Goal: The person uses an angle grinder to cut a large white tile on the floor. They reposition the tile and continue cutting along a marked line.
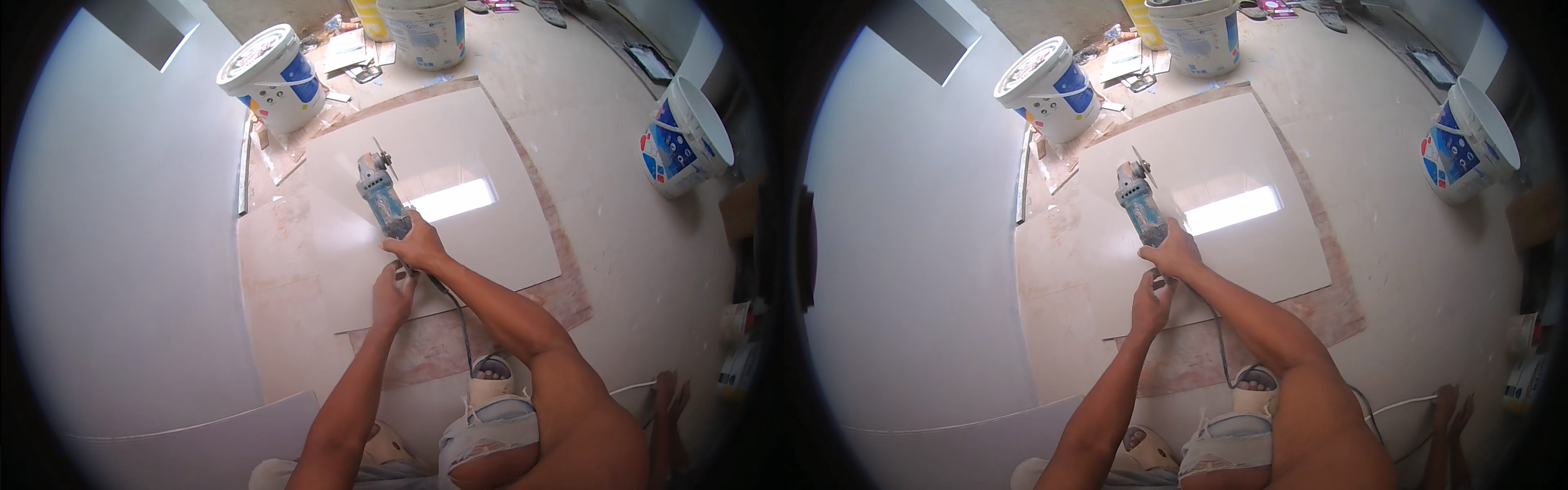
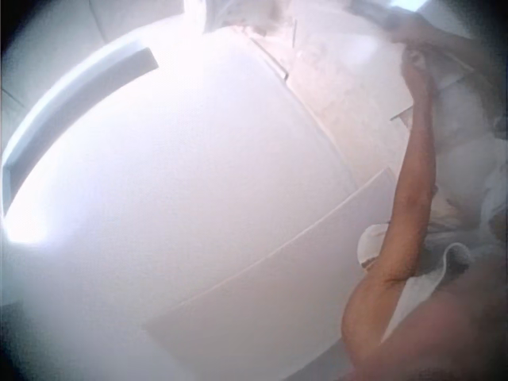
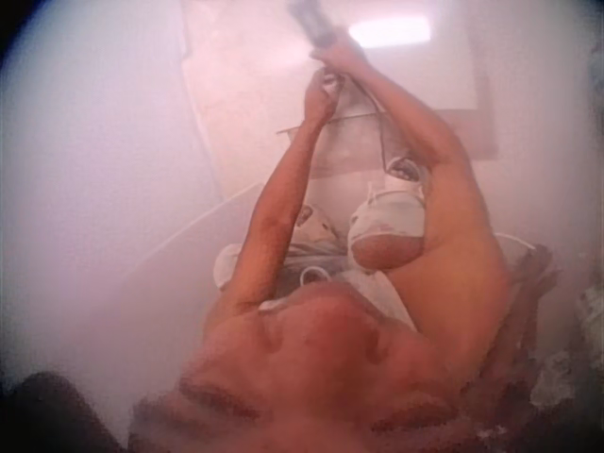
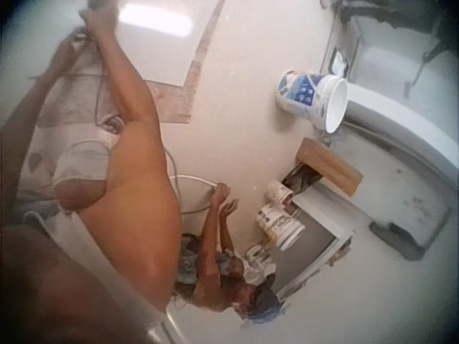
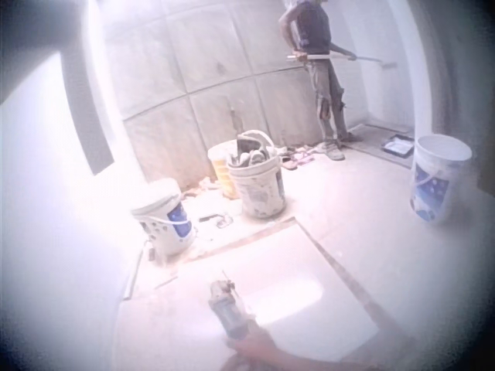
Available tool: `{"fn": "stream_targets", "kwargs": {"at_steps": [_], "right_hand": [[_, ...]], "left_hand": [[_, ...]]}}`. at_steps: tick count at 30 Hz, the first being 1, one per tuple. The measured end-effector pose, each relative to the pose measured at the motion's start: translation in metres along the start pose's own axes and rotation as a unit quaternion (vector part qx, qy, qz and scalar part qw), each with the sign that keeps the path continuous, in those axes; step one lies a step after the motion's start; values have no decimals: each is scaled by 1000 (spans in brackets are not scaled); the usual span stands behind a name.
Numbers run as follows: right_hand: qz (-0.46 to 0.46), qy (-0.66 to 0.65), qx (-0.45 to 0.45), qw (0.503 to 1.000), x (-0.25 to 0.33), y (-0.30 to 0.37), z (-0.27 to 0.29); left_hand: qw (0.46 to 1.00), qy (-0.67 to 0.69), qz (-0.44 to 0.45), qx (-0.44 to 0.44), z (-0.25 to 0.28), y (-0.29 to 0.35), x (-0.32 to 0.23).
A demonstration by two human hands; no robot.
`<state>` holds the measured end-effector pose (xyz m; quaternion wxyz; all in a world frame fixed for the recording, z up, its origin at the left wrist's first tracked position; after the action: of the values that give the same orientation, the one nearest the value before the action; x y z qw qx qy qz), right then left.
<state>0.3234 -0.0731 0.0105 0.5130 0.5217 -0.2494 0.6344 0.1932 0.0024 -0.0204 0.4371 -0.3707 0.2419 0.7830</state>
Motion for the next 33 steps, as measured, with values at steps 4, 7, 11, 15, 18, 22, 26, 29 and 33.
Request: {"fn": "stream_targets", "kwargs": {"at_steps": [4, 7, 11, 15, 18, 22, 26, 29, 33], "right_hand": [[-5, 19, 2, 1000, -5, 8, 16], [-10, 41, 2, 999, -9, 9, 41], [32, 63, -83, 994, -37, 19, 101], [3, 122, -153, 981, -62, 30, 153], [29, 241, -254, 936, -99, 33, 201], [-75, 366, -308, 875, -118, 39, 267], [-158, 408, -348, 829, -159, 59, 327], [-206, 415, -361, 810, -187, 82, 342], [-237, 420, -385, 787, -211, 105, 354]], "left_hand": [[998, -36, 18, -41, 24, 5, 23], [947, -261, 87, -165, 77, 3, 129], [895, -338, 283, -71, 108, 21, 170], [886, -345, 305, -53, 109, 26, 183], [892, -336, 299, -45, 108, 28, 179], [902, -319, 290, -31, 114, 34, 186], [909, -307, 281, -24, 114, 32, 182], [896, -327, 302, -5, 112, 32, 157], [874, -382, 300, -16, 72, 48, 123]]}}
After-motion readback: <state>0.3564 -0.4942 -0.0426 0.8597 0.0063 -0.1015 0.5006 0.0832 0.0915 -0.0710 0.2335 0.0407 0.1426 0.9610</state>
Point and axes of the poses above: each hand's wrist, its own y-axis away from the middle knuckle, its own z-axis out of the back of the hand, x = y × z, the point moved 5 cm from there along -y, towards the middle knuckle, and after that the axes turned 7 degrees about -x, right-handed, at the moved point
